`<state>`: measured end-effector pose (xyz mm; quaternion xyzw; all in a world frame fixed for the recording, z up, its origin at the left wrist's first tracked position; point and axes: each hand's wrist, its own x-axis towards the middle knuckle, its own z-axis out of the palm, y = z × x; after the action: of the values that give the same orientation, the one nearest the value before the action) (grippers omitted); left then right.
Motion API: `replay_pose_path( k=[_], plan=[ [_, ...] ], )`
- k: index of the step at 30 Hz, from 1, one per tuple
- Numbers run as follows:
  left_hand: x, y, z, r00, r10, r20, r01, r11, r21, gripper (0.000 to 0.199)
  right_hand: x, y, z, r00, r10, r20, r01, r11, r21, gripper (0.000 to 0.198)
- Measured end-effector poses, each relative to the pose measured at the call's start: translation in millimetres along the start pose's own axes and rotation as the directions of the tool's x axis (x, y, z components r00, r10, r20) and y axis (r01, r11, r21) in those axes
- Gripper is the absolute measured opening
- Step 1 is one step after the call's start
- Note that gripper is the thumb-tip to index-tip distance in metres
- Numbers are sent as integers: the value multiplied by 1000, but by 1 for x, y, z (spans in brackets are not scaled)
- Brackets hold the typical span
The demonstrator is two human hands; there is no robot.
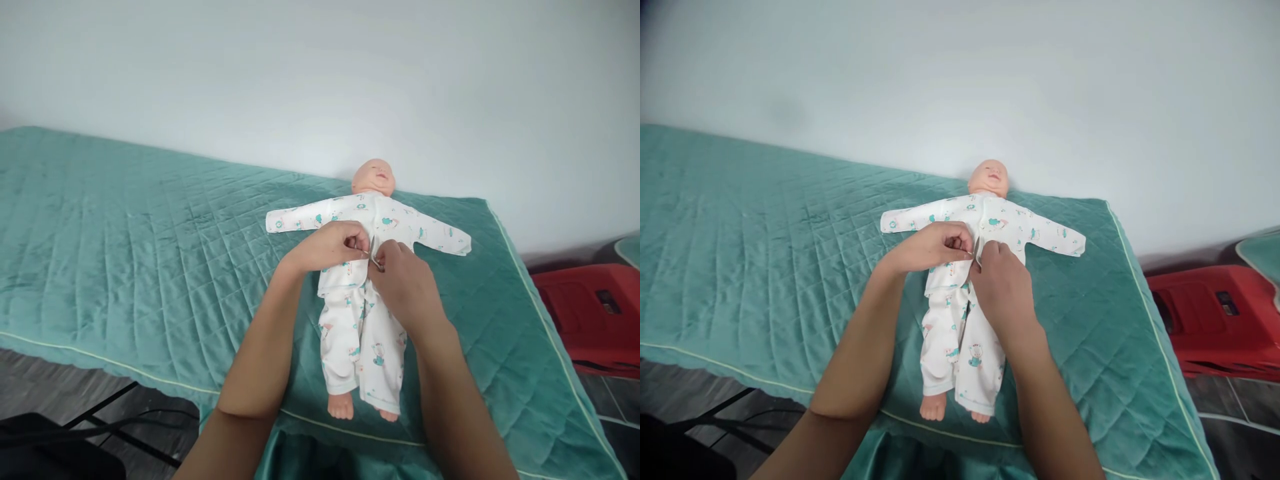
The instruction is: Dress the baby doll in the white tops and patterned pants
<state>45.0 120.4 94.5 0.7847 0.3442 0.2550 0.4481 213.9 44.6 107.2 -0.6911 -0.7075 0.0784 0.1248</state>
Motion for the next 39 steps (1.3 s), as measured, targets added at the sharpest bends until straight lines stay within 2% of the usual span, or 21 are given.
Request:
replay_pose_path(
  k=[3,6,9,12,15,18,22,30,34,39],
  plan=[
    [-1,2,2,1000,-20,-9,19,1000,-17,9,5,14,-5,999,-47,24,42,985,166,16],
    [-1,4,4,1000,-10,-16,9,1000,-26,10,11,30,-9,994,-104,38,77,896,438,18],
    [0,5,4,1000,3,-30,-4,1000,-24,10,17,41,-9,989,-92,112,-7,741,671,18],
    [-1,4,3,999,-1,-33,-1,998,-64,12,21,43,-6,982,-57,178,-118,551,826,25],
    [-2,4,2,1000,-4,8,5,982,-186,18,21,39,-2,990,-50,129,-102,370,923,25],
    [-3,6,2,999,-20,46,33,951,-307,23,20,34,3,994,-62,93,-72,277,958,24],
    [-2,7,4,997,-60,53,76,922,-380,23,21,32,6,990,-91,105,-75,282,957,27],
    [-1,1,5,996,-70,53,87,853,-515,26,24,37,7,978,-163,131,-73,320,944,29],
    [-1,1,5,996,-64,63,88,843,-530,29,24,38,6,971,-185,151,-88,314,945,31],
    [-1,1,4,996,-76,42,87,863,-498,28,24,36,8,974,-158,160,-113,273,955,29]
  ],
)
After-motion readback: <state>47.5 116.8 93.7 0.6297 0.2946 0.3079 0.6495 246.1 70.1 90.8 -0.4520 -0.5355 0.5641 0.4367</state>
